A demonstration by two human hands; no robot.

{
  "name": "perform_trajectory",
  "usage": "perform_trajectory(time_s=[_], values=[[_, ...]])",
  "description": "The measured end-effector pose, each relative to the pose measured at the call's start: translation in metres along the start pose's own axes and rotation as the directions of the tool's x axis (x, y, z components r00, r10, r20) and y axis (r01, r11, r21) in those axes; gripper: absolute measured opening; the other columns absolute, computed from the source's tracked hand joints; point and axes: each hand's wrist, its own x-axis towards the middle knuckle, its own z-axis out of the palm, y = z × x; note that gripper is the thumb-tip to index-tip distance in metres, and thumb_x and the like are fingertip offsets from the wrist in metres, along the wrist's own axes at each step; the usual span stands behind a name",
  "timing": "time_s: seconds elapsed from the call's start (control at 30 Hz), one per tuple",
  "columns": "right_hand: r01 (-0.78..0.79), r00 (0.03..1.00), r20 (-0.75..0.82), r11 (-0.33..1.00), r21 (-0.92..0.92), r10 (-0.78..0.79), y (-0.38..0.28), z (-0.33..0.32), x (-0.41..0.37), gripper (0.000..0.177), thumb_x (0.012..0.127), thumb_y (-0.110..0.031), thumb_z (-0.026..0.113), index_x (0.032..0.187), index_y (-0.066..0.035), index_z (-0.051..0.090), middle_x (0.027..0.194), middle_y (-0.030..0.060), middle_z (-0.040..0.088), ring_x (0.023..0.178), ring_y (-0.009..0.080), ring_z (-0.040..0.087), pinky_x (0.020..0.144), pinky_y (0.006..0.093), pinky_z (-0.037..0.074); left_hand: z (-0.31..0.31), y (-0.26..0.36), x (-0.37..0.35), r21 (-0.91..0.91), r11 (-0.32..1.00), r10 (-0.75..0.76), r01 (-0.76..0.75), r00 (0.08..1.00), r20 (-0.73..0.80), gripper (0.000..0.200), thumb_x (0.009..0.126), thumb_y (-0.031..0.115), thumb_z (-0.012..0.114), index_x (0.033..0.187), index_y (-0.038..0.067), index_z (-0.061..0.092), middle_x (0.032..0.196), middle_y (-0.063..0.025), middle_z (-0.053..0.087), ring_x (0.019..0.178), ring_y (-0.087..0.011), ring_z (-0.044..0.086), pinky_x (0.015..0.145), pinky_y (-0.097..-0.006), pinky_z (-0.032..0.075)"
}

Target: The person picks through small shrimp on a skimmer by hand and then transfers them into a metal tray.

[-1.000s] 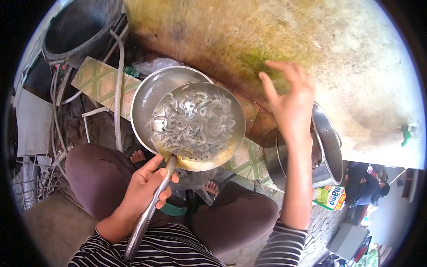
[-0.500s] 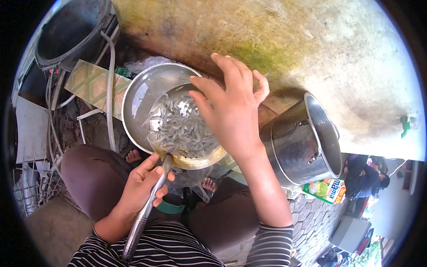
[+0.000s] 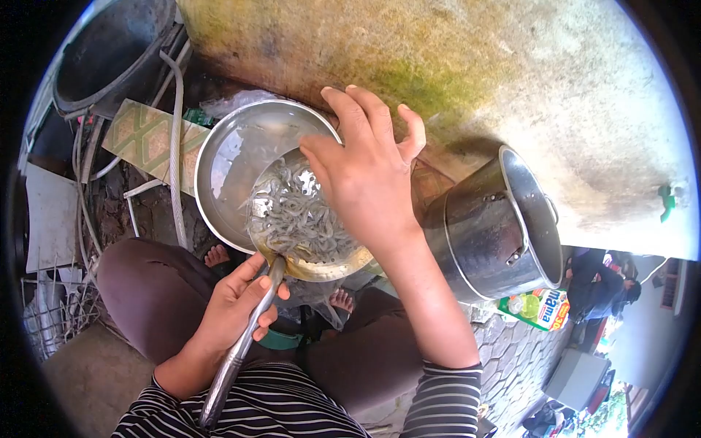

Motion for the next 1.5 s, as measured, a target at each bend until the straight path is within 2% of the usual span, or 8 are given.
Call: perform_trajectory(time_s=[0.23, 0.3, 0.47, 0.8, 1.2, 1.37, 1.4, 1.5], values=[[-0.133, 0.991, -0.028, 0.991, 0.016, 0.133, 0.004, -0.043, -0.001, 0.010, 0.067, -0.016, 0.069, 0.075, -0.014, 0.064, 0.102, 0.0030, 0.057, 0.100, 0.0195, 0.051, 0.090, 0.0406, 0.025, 0.006, 0.001, -0.006, 0.007, 1.000, 0.011, -0.011, 0.993, -0.116, 0.050, 0.091, 0.013, 0.044, 0.135, 0.005, 0.021, 0.087, -0.0127, 0.057, 0.050, -0.0089, 0.047, 0.036, -0.0199, 0.039], [-0.348, 0.921, 0.031, 0.787, 0.509, 0.388, 0.008, -0.078, -0.018, 0.012, 0.072, -0.003, 0.067, 0.083, -0.007, 0.065, 0.098, 0.0067, 0.060, 0.090, 0.0157, 0.056, 0.081, 0.0288, 0.039, 0.001, -0.001, -0.008, 0.030, 0.997, 0.073, -0.071, 0.994, -0.086, 0.046, 0.091, 0.016, 0.045, 0.132, 0.006, 0.027, 0.087, -0.0140, 0.057, 0.047, -0.0090, 0.046, 0.033, -0.0187, 0.037], [-0.594, 0.752, 0.256, 0.456, 0.663, 0.607, 0.011, -0.167, -0.145, 0.012, 0.071, 0.004, 0.066, 0.084, 0.003, 0.063, 0.078, 0.0098, 0.062, 0.075, 0.0144, 0.057, 0.067, 0.0245, 0.045, -0.011, -0.001, -0.012, 0.030, 0.993, 0.120, -0.118, 0.991, -0.064, 0.034, 0.093, 0.014, 0.039, 0.126, 0.004, 0.034, 0.093, -0.0153, 0.047, 0.048, -0.0054, 0.043, 0.029, -0.0149, 0.036], [-0.965, -0.246, 0.590, -0.253, -0.071, 0.769, -0.112, -0.159, -0.433, 0.019, 0.072, -0.020, 0.066, 0.082, -0.004, 0.066, 0.078, 0.0093, 0.066, 0.070, 0.0183, 0.062, 0.066, 0.0302, 0.048, -0.043, 0.006, 0.008, 0.046, 0.994, 0.096, -0.103, 0.984, 0.148, 0.033, 0.094, 0.013, 0.035, 0.124, 0.000, 0.029, 0.105, -0.0162, 0.043, 0.058, -0.0089, 0.045, 0.038, -0.0176, 0.045], [-0.949, -0.151, 0.662, 0.080, -0.306, 0.734, -0.174, -0.063, -0.534, 0.024, 0.064, -0.002, 0.050, 0.079, -0.012, 0.067, 0.090, 0.0048, 0.063, 0.088, 0.0241, 0.058, 0.079, 0.0334, 0.047, -0.036, 0.008, 0.002, 0.097, 0.990, 0.078, -0.099, 0.977, 0.198, 0.030, 0.094, 0.012, 0.035, 0.122, 0.001, 0.033, 0.104, -0.0153, 0.044, 0.060, -0.0098, 0.046, 0.040, -0.0176, 0.044], [-0.965, 0.096, 0.707, 0.240, -0.107, 0.701, -0.117, -0.099, -0.521, 0.021, 0.067, -0.001, 0.053, 0.082, -0.008, 0.066, 0.088, 0.0108, 0.064, 0.081, 0.0289, 0.060, 0.076, 0.0353, 0.047, -0.023, -0.002, -0.002, 0.128, 0.978, 0.160, -0.164, 0.986, 0.040, 0.031, 0.093, 0.014, 0.039, 0.122, 0.004, 0.033, 0.095, -0.0146, 0.046, 0.053, -0.0067, 0.045, 0.033, -0.0156, 0.039], [-0.979, -0.175, 0.467, -0.203, 0.011, 0.867, -0.084, -0.134, -0.448, 0.026, 0.069, 0.003, 0.053, 0.090, -0.007, 0.065, 0.086, 0.0117, 0.064, 0.082, 0.0269, 0.061, 0.073, 0.0351, 0.047, -0.012, -0.002, -0.008, 0.102, 0.982, 0.167, -0.161, 0.985, -0.050, 0.038, 0.091, 0.009, 0.040, 0.128, 0.009, 0.032, 0.094, -0.0181, 0.053, 0.052, -0.0094, 0.046, 0.032, -0.0170, 0.037], [-0.972, 0.206, -0.021, 0.202, -0.121, 0.978, -0.025, -0.183, -0.338, 0.019, 0.078, -0.002, 0.055, 0.096, -0.001, 0.062, 0.083, 0.0125, 0.064, 0.074, 0.0209, 0.061, 0.070, 0.0300, 0.046, 0.003, 0.000, -0.011, 0.098, 0.985, 0.153, -0.141, 0.981, -0.121, 0.040, 0.090, 0.009, 0.043, 0.128, 0.008, 0.032, 0.087, -0.0156, 0.056, 0.049, -0.0097, 0.046, 0.033, -0.0189, 0.036]])
